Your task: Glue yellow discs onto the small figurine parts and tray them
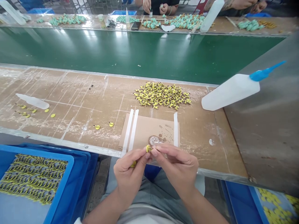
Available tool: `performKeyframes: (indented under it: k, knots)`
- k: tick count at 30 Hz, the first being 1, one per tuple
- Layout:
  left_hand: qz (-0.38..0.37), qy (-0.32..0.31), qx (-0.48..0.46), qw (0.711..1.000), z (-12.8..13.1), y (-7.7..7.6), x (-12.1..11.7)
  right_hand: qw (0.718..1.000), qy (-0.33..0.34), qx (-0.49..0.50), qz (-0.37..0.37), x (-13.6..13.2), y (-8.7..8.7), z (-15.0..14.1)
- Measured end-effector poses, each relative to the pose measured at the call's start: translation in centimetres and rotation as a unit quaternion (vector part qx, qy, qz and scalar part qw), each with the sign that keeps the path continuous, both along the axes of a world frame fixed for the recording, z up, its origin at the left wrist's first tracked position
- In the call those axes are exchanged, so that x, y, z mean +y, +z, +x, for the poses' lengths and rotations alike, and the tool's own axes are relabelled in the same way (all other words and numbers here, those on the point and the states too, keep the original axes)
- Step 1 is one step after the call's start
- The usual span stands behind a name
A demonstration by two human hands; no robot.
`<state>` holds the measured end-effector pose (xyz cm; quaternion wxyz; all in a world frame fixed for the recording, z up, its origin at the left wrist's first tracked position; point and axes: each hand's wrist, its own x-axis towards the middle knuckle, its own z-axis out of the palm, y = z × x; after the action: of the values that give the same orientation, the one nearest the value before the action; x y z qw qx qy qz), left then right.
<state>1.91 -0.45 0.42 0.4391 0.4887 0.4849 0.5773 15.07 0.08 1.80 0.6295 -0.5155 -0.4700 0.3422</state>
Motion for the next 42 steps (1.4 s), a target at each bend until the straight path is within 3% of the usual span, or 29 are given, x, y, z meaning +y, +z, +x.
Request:
performKeyframes:
  k: [10,21,28,42]
  knots:
    - [0.034,-0.005,0.018,0.999,-0.3,0.2,0.0,1.000,0.000,0.006,-0.007,-0.1,0.0,-0.2]
    - [-0.035,-0.057,-0.056,0.996,-0.9,0.6,0.7,0.996,-0.002,0.066,-0.062,-0.3,0.5,-0.6]
    - [-0.013,-0.036,-0.051,0.998,-1.1,0.3,0.6,0.997,0.009,0.054,-0.061,0.0,0.6,-0.6]
    - [-0.095,-0.038,-0.157,0.982,-1.1,0.1,0.6,0.989,0.022,0.104,-0.105,0.0,1.1,-0.9]
